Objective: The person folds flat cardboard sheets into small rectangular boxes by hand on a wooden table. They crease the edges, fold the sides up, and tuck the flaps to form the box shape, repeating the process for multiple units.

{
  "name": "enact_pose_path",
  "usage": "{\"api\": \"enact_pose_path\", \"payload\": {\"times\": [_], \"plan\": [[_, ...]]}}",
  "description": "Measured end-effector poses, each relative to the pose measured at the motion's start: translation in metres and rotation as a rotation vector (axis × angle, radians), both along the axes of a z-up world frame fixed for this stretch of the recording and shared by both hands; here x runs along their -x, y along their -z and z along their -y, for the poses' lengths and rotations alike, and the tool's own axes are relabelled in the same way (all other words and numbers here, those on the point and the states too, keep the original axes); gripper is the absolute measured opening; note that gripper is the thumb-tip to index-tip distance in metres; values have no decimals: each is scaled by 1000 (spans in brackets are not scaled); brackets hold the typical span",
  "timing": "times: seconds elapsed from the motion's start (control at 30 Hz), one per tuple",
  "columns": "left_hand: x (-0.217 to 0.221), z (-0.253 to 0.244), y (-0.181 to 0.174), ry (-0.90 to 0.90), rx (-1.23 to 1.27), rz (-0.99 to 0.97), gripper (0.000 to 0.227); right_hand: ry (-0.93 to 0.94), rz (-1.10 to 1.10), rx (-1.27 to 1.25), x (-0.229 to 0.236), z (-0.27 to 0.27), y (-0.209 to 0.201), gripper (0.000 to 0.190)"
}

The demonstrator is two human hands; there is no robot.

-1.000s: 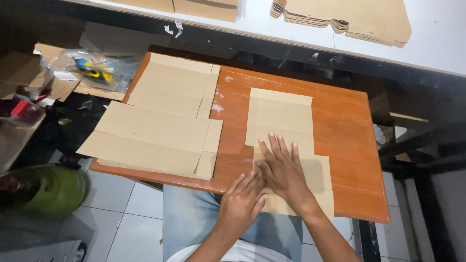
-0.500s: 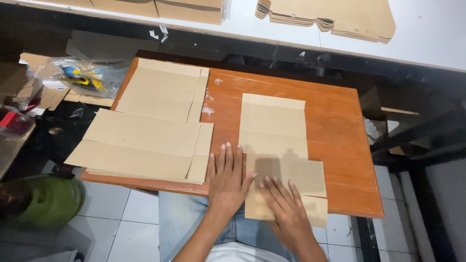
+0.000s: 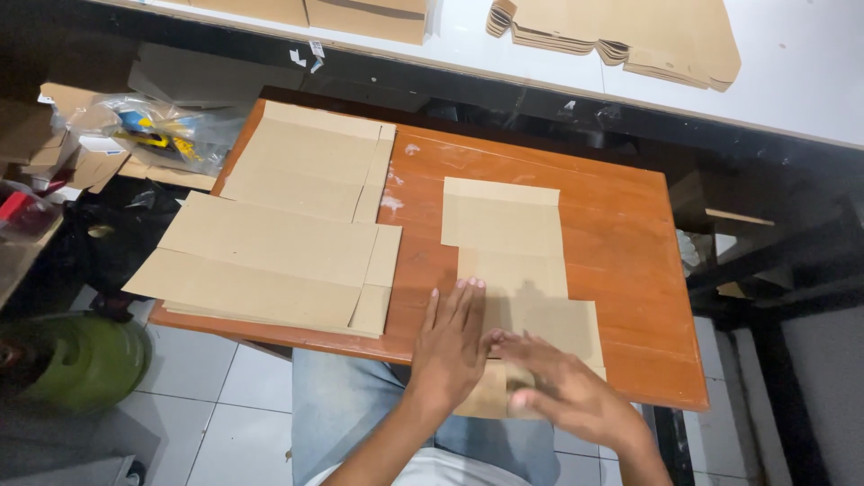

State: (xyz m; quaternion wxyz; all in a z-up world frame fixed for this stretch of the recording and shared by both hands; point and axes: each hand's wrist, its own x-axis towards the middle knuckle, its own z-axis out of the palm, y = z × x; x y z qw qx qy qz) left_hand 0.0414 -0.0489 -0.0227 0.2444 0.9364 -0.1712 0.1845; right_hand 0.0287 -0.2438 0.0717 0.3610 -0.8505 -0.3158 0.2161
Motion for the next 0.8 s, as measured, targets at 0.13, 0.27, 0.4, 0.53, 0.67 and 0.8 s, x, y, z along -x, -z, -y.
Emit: {"api": "enact_pose_path", "payload": {"times": [0.13,0.27,0.4,0.53,0.67,0.8], "plan": [[3,4,-2,-84,-84,64,56,254,122,-46,-29,-47,-22,80],[4,5,9,-60,-144,93,48,189,455,116,-62,-56,20,72],[3,3,4,-29,-44,103,46,90,286,239,-85,-62,24,68],[0,5,9,-106,-113,163,49,213,603,505,-120,-58,67,59],[3,4,8,-106,-159,117,54,206,418,468,-115,-64,41,62],[2,6,9,-96,-71,98,55,121,194,264,-93,-59,8,66]]}}
